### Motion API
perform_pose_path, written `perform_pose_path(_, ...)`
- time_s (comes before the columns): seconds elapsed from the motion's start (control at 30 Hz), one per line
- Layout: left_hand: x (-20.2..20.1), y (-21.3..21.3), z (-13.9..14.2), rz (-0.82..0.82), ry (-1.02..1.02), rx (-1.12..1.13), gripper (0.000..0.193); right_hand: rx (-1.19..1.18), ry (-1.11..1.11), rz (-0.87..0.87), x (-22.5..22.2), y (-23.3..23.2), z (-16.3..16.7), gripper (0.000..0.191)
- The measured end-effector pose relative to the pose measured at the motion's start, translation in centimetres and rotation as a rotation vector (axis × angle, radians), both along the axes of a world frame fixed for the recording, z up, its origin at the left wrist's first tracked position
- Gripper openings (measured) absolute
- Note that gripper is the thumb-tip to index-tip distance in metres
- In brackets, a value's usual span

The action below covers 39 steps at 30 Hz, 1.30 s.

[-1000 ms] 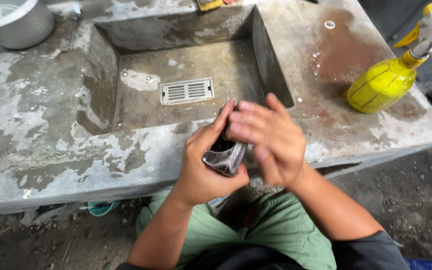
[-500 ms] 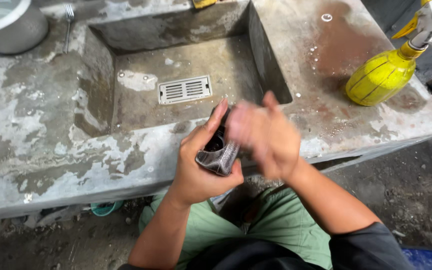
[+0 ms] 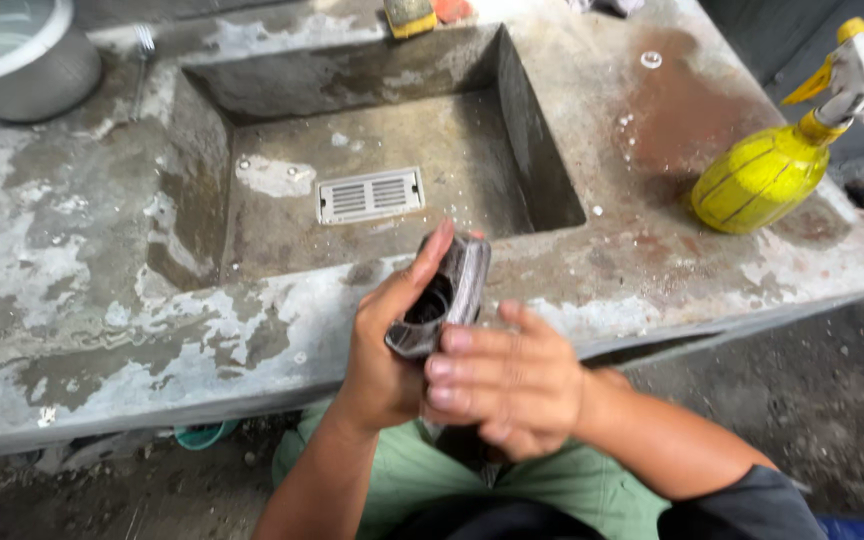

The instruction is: The person applies a liquid from a yellow spray bottle onto a small metal part and then rubs it with a brown abrasive pad. The person repeatedly sprays and scrubs the part over a concrete sink.

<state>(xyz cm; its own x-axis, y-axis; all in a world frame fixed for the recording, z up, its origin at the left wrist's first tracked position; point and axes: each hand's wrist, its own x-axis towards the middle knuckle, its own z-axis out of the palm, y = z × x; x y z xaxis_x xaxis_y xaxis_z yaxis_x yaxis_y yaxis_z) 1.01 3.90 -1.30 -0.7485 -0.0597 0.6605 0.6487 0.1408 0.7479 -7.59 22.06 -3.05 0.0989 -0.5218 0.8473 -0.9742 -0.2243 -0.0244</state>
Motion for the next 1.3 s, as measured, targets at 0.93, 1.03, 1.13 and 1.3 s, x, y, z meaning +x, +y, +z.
perform_pose_path(0.93,0.4,-0.2,0.3,0.156,0.011,-0.132,0.089,-0.068,-0.209,-0.184,-0.7,-0.7,1.9,0.038)
perform_pose_path(1.03,0.3,-0.2,0.5,0.108,0.069,-0.121,0.093,-0.059,-0.086,-0.087,-0.6,-0.6,2.6,0.04)
perform_pose_path(1.13,0.3,-0.3,0.6,0.097,0.073,-0.12,0.097,0.183,-0.006,-0.081,-0.8,-0.4,2.9,0.043)
perform_pose_path(1.3,0.2,-0.2,0.5,0.09,0.019,-0.071,0.094,-0.052,-0.072,-0.143,-0.5,-0.6,2.2,0.038)
